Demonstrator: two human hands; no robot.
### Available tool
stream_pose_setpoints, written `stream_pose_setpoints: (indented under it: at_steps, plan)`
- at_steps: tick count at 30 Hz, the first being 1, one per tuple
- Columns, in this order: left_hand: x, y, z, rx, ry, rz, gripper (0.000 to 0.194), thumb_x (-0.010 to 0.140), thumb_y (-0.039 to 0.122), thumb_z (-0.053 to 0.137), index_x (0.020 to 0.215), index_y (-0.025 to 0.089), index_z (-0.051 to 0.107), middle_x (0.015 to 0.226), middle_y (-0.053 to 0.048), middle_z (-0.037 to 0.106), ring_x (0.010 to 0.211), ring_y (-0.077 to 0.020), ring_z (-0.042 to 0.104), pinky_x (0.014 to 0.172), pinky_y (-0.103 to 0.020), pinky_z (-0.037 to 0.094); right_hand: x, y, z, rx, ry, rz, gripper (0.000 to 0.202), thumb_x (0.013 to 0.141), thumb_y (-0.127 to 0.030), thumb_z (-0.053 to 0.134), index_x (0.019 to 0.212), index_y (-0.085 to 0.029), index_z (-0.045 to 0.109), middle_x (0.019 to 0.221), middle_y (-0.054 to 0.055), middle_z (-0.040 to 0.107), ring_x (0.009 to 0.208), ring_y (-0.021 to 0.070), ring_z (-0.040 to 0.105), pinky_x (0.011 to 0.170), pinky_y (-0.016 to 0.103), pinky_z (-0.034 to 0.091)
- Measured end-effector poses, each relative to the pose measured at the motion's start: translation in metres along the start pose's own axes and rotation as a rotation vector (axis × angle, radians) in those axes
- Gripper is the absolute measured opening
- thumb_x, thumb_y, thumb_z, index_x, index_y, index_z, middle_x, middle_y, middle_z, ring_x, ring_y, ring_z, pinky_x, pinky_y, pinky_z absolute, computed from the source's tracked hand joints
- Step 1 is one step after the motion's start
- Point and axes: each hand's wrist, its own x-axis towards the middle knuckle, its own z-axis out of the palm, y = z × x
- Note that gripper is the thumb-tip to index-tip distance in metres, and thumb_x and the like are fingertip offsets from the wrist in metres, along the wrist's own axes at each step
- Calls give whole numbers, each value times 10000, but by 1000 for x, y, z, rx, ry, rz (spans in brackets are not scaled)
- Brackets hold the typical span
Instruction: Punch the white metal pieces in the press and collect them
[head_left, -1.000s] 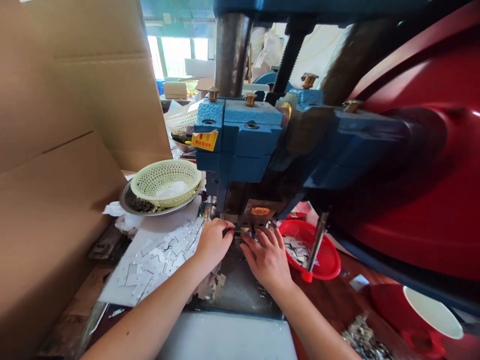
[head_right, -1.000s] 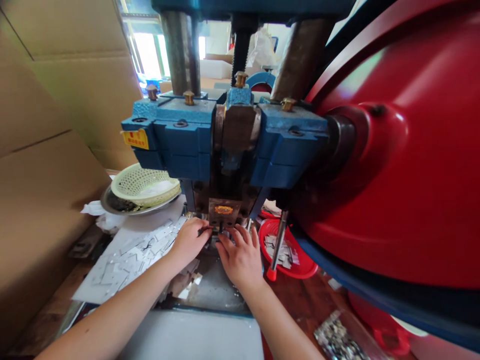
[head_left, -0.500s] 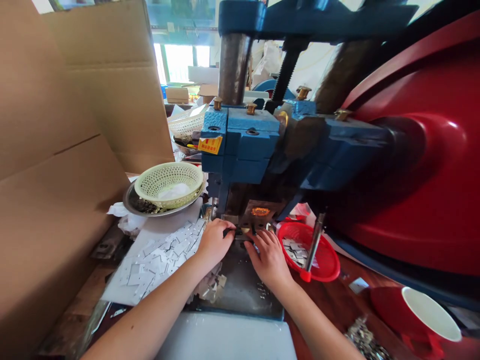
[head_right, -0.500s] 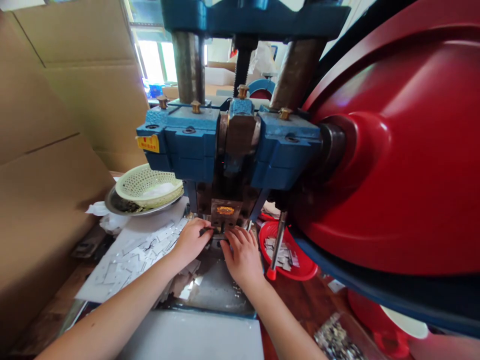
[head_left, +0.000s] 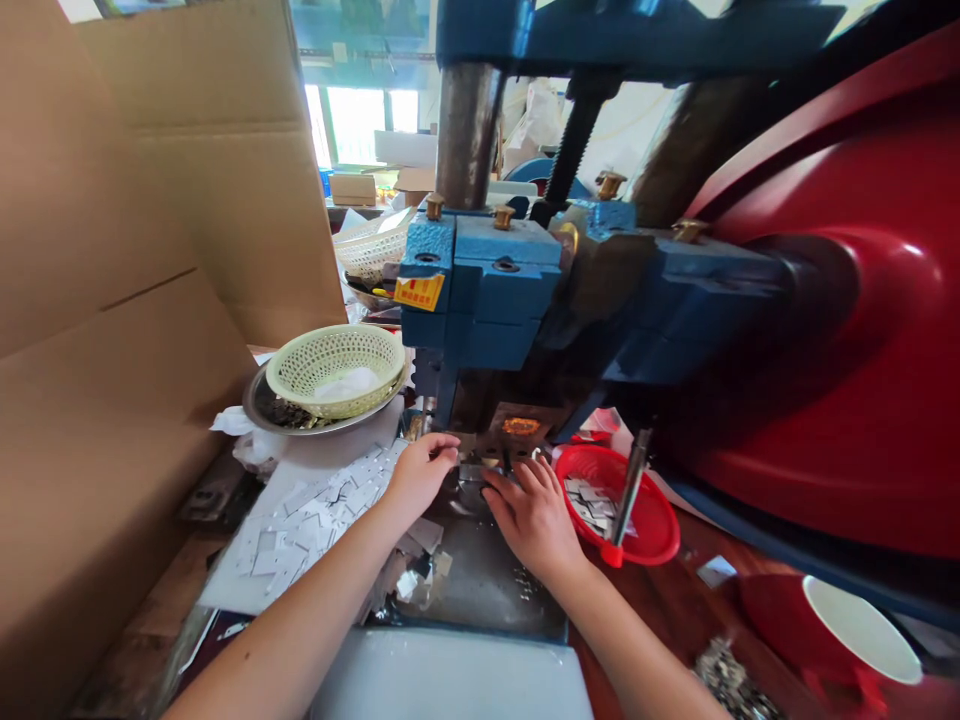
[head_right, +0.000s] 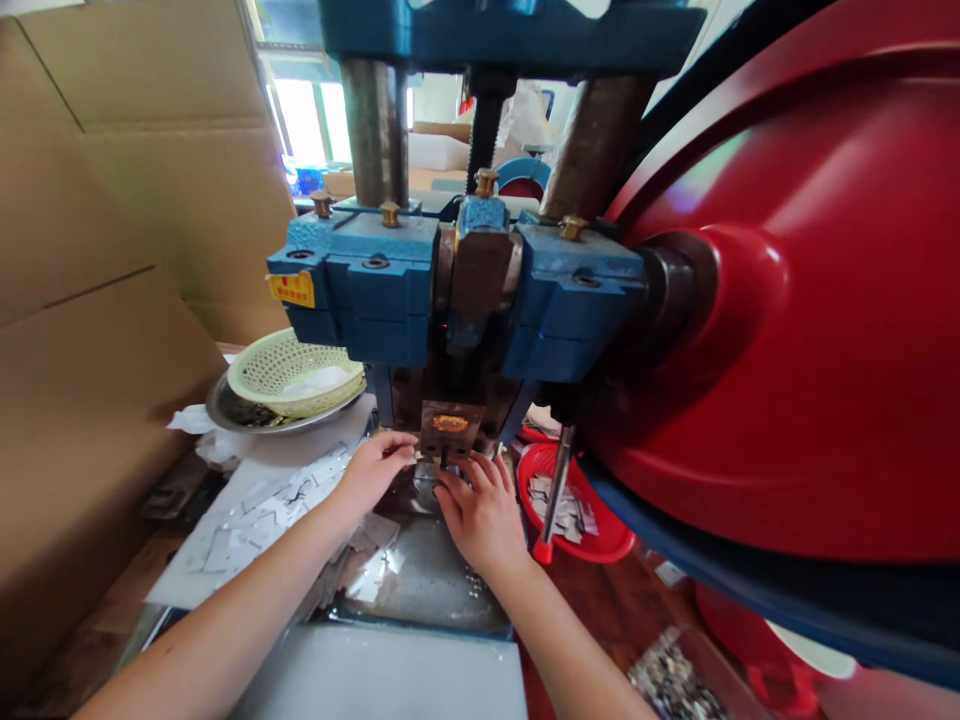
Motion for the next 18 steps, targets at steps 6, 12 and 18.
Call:
stream_pose_setpoints:
  at_steps: [6, 12, 18]
  plan:
    - [-8, 13, -3, 99, -82, 78, 186, 803, 240, 545, 874, 231, 717, 915, 4, 729, 881, -187, 658, 817, -284, 486, -3, 8, 7, 145, 79, 24, 250, 902, -237, 451, 1074, -200, 629, 1028, 95, 619, 1057, 242, 510, 921, 456, 435]
    - [-7, 12, 1, 225, -39, 126, 201, 828, 261, 536, 901, 213, 717, 947, -33, 717, 904, -212, 644, 839, -322, 476, -5, 10, 6, 92, 23, -10, 342, 862, -140, 422, 1092, -241, 653, 1033, 87, 616, 1078, 250, 487, 946, 493, 407]
    - [-7, 12, 4, 296, -3, 204, 163, 811, 205, 563, 857, 205, 719, 890, -41, 687, 890, -210, 618, 853, -337, 462, -4, 6, -1, -82, -28, -3, 404, 809, -92, 456, 1091, -297, 662, 1038, 67, 629, 1093, 257, 479, 1021, 548, 309]
